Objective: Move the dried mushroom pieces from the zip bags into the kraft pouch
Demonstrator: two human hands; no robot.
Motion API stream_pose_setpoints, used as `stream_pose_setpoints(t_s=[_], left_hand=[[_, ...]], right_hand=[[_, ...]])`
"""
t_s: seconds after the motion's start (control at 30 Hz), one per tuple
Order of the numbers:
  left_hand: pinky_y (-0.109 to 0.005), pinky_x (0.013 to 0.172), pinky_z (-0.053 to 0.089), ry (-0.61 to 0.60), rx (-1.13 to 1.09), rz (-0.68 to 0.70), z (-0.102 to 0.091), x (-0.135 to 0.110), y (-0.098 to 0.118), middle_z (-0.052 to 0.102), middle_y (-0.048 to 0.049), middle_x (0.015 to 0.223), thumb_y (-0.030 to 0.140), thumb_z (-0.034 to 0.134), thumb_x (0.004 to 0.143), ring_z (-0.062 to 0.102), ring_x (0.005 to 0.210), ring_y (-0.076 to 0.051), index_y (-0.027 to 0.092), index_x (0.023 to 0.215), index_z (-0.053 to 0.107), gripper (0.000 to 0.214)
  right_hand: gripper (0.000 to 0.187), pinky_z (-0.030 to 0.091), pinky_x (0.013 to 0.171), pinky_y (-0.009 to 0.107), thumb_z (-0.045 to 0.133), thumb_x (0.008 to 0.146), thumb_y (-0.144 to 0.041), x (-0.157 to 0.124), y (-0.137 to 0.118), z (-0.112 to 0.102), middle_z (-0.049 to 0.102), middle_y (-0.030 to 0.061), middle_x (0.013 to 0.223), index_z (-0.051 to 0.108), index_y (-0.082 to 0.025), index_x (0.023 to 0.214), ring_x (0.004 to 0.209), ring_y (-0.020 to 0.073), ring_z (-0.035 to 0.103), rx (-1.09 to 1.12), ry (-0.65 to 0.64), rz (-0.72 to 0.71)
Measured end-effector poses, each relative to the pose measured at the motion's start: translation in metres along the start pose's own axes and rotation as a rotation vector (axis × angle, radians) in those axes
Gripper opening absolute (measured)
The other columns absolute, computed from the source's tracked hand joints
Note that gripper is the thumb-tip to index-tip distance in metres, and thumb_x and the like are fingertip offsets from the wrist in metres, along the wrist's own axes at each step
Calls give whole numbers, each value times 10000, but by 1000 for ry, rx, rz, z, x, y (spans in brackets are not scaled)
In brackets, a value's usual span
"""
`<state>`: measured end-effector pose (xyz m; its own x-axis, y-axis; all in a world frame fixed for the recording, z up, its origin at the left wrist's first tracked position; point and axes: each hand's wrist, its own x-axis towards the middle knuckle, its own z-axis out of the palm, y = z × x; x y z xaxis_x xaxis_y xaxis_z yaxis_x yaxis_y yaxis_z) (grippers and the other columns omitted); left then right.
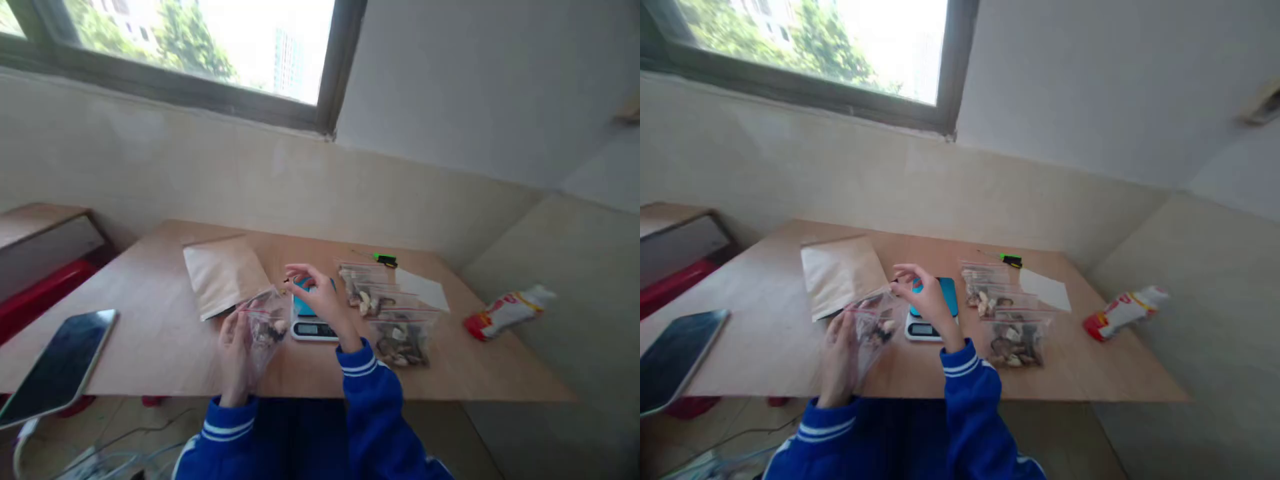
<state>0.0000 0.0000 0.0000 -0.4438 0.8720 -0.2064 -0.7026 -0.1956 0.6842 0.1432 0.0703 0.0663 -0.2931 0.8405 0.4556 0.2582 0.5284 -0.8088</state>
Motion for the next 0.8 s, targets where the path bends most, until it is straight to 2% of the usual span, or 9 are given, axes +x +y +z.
stream_pose_setpoints(t_s=[0.07,0.17,0.27,0.37,0.53,0.7,0.8], left_hand=[[-294,807,537,-11,19,12,-3,0,0,735,-47,1004,407,774,685,687,881,-160,190,997,667,394],[-294,821,530,0,27,38,-7,1,4,732,-55,1011,413,768,687,683,894,-161,182,1009,666,409],[-304,798,538,41,14,67,-9,2,11,736,-49,956,403,781,669,687,841,-162,174,976,671,398],[-304,808,534,71,2,103,-11,3,18,738,-52,928,396,785,665,689,842,-165,166,926,674,366],[-322,820,532,59,4,103,-13,2,23,734,-67,1002,397,797,648,692,859,-176,167,921,666,381],[-322,825,530,42,14,79,-17,6,20,734,-69,998,405,778,676,691,877,-179,172,972,663,394],[-320,862,518,19,25,56,-18,9,14,734,-69,1002,395,762,700,685,911,-175,170,1005,664,392]], right_hand=[[260,465,756,238,542,919,-346,4,9,3,674,34,1052,638,-213,1122,896,137,607,-167,14,-3],[296,454,856,284,391,984,-272,8,26,11,651,75,1104,640,-190,1122,1014,167,582,-529,-30,49],[255,414,948,385,481,943,-248,7,46,27,612,145,1195,664,-156,1095,1137,255,519,-851,-143,125],[251,391,951,470,589,880,-256,6,59,46,563,210,1272,676,-119,1071,1184,338,470,-915,-211,138],[236,349,967,465,579,867,-171,13,63,63,571,218,1259,672,-97,1070,1167,324,468,-985,-252,121],[157,347,946,424,587,880,-228,15,56,48,626,143,1162,707,-169,964,1120,287,485,-991,-190,121],[211,382,905,404,526,929,-282,16,38,28,650,108,1096,691,-198,1030,1069,265,519,-893,-13,147]])
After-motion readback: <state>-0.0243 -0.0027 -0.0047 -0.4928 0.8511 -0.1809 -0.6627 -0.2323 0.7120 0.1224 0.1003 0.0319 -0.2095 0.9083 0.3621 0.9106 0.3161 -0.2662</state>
